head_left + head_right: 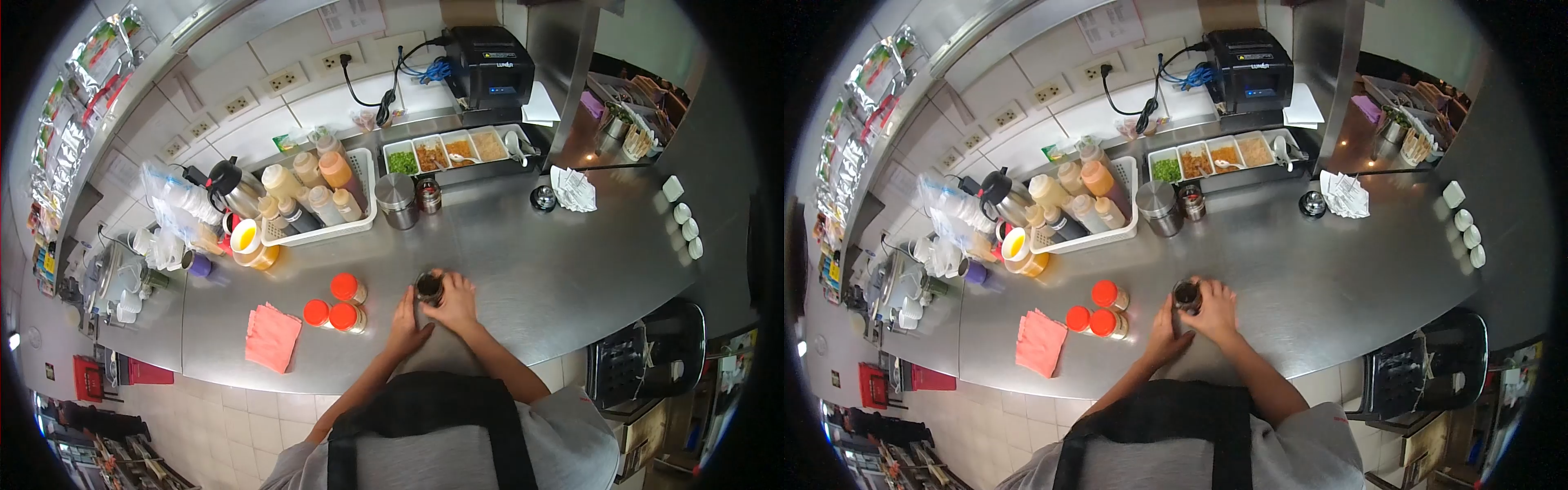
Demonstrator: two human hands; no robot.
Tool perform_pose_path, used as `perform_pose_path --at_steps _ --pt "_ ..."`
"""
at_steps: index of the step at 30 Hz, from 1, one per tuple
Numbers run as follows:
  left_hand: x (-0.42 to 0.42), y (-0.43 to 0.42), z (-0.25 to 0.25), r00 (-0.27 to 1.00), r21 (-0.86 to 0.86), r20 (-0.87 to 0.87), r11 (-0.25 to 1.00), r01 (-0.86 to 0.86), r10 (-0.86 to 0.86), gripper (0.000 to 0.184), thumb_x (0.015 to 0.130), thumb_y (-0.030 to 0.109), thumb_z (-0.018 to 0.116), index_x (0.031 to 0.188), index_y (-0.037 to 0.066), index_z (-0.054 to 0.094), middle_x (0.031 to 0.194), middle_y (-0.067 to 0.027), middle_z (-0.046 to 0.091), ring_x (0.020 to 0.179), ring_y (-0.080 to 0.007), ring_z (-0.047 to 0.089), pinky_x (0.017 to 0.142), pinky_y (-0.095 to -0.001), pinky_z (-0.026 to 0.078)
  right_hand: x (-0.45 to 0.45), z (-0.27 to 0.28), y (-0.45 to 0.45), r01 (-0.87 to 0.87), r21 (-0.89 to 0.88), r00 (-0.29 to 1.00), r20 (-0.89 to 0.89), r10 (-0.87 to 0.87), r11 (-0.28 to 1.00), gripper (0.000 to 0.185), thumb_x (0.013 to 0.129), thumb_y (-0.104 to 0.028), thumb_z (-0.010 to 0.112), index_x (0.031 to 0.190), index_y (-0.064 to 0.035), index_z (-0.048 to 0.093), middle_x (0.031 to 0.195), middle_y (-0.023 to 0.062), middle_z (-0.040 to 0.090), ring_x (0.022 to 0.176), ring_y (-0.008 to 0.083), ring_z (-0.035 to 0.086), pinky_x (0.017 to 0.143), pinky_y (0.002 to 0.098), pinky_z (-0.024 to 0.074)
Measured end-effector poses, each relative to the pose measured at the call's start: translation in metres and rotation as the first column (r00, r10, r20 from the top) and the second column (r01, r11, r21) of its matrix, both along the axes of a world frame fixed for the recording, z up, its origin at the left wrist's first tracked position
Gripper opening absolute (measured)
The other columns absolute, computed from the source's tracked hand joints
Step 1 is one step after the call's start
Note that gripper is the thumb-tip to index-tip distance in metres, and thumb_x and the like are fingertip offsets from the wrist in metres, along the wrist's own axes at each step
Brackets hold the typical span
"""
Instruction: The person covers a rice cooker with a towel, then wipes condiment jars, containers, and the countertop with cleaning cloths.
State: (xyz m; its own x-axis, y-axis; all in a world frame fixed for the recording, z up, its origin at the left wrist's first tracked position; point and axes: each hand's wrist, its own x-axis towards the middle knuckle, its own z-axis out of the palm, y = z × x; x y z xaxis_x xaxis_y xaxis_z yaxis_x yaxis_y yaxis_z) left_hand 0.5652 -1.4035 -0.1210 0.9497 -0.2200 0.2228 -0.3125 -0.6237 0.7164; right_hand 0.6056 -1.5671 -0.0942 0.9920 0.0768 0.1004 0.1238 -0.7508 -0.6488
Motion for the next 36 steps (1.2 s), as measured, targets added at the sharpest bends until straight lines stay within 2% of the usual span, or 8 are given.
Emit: perform_pose_path --at_steps 7,11,15,20,23,27,34,36 --pt "0.003 -0.002 -0.002 0.998 -0.454 -0.053 0.89 -0.047 0.026 0.092 0.074 0.015 0.086 0.141 -0.003 0.026 0.128 -0.0178 0.052 0.118 -0.0276 0.056 0.102 -0.0397 0.044 -0.019 0.031 0.002 -0.229 0.19 0.973 0.009 0.232 0.955 0.078 0.07 -0.038 0.084 0.133 -0.0078 0.05 0.119 0.0158 0.059 0.111 0.0355 0.057 0.095 0.0433 0.0461" --pt "0.007 0.025 0.056 0.994 -0.563 -0.108 0.825 -0.053 -0.01 0.08 0.079 0.016 0.083 0.136 0.002 0.029 0.13 -0.014 0.052 0.119 -0.0234 0.054 0.102 -0.0384 0.044 0.011 0.059 -0.012 -0.476 0.634 0.857 0.178 0.484 0.61 0.05 0.088 -0.022 0.073 0.128 -0.0032 0.05 0.117 0.0052 0.059 0.112 0.0138 0.055 0.098 0.0292 0.0449" --pt "0.015 0.038 0.094 0.995 -0.697 -0.059 0.71 -0.101 0.083 0.075 0.086 0.019 0.076 0.139 0.002 0.025 0.134 -0.0121 0.048 0.124 -0.0225 0.05 0.105 -0.0373 0.04 0.019 0.099 -0.01 -0.016 0.979 0.947 -0.051 0.316 0.206 0.032 0.095 -0.015 0.063 0.122 -0.0036 0.051 0.12 0.0092 0.057 0.114 0.0148 0.053 0.097 0.0311 0.0443" --pt "0.016 0.025 0.124 0.984 -0.704 0.085 0.708 -0.05 0.154 0.078 0.092 0.035 0.067 0.146 0.004 0.02 0.14 -0.012 0.042 0.131 -0.0227 0.042 0.111 -0.0383 0.031 -0.028 0.151 0.055 -0.443 0.368 0.761 0.637 0.125 0.817 0.045 0.097 -0.017 0.058 0.136 -0.0001 0.045 0.135 0.0161 0.05 0.122 0.0272 0.051 0.107 0.0393 0.0366" --pt "0.017 0.019 0.147 0.982 -0.723 0.134 0.69 0.005 0.133 0.079 0.089 0.037 0.069 0.145 0.004 0.024 0.138 -0.0117 0.043 0.13 -0.022 0.043 0.11 -0.0377 0.033 -0.033 0.159 0.067 -0.429 0.519 0.784 0.621 0.019 0.739 0.045 0.1 -0.021 0.049 0.14 0.0008 0.045 0.136 0.0176 0.051 0.123 0.03 0.05 0.11 0.0393 0.0322" --pt "0.013 0.031 0.153 0.976 -0.655 0.211 0.749 0.104 0.05 0.078 0.088 0.042 0.069 0.141 0.003 0.028 0.133 -0.0109 0.045 0.127 -0.0211 0.044 0.108 -0.0373 0.034 0.0 0.172 0.051 -0.405 0.901 0.862 0.318 0.395 0.158 0.052 0.106 -0.036 0.031 0.136 0.0005 0.052 0.135 0.0142 0.053 0.126 0.0219 0.049 0.111 0.0329 0.0311" --pt "0.024 0.025 0.153 0.958 -0.662 0.195 0.749 -0.027 0.208 0.076 0.093 0.048 0.063 0.142 0.001 0.029 0.134 -0.0125 0.045 0.125 -0.0228 0.045 0.108 -0.0363 0.033 -0.048 0.151 0.076 -0.392 0.472 0.791 0.611 0.027 0.79 0.05 0.102 -0.019 0.042 0.146 0.0037 0.038 0.149 0.0224 0.038 0.14 0.0348 0.034 0.114 0.0412 0.0269" --pt "0.022 0.029 0.155 0.971 -0.685 0.199 0.728 0.038 0.136 0.076 0.093 0.049 0.062 0.142 0.001 0.029 0.135 -0.0125 0.045 0.126 -0.0226 0.044 0.108 -0.0364 0.033 -0.034 0.153 0.069 -0.455 0.628 0.848 0.521 0.093 0.631 0.051 0.103 -0.025 0.037 0.144 0.0049 0.04 0.145 0.0195 0.044 0.138 0.0286 0.038 0.115 0.0383 0.0263"
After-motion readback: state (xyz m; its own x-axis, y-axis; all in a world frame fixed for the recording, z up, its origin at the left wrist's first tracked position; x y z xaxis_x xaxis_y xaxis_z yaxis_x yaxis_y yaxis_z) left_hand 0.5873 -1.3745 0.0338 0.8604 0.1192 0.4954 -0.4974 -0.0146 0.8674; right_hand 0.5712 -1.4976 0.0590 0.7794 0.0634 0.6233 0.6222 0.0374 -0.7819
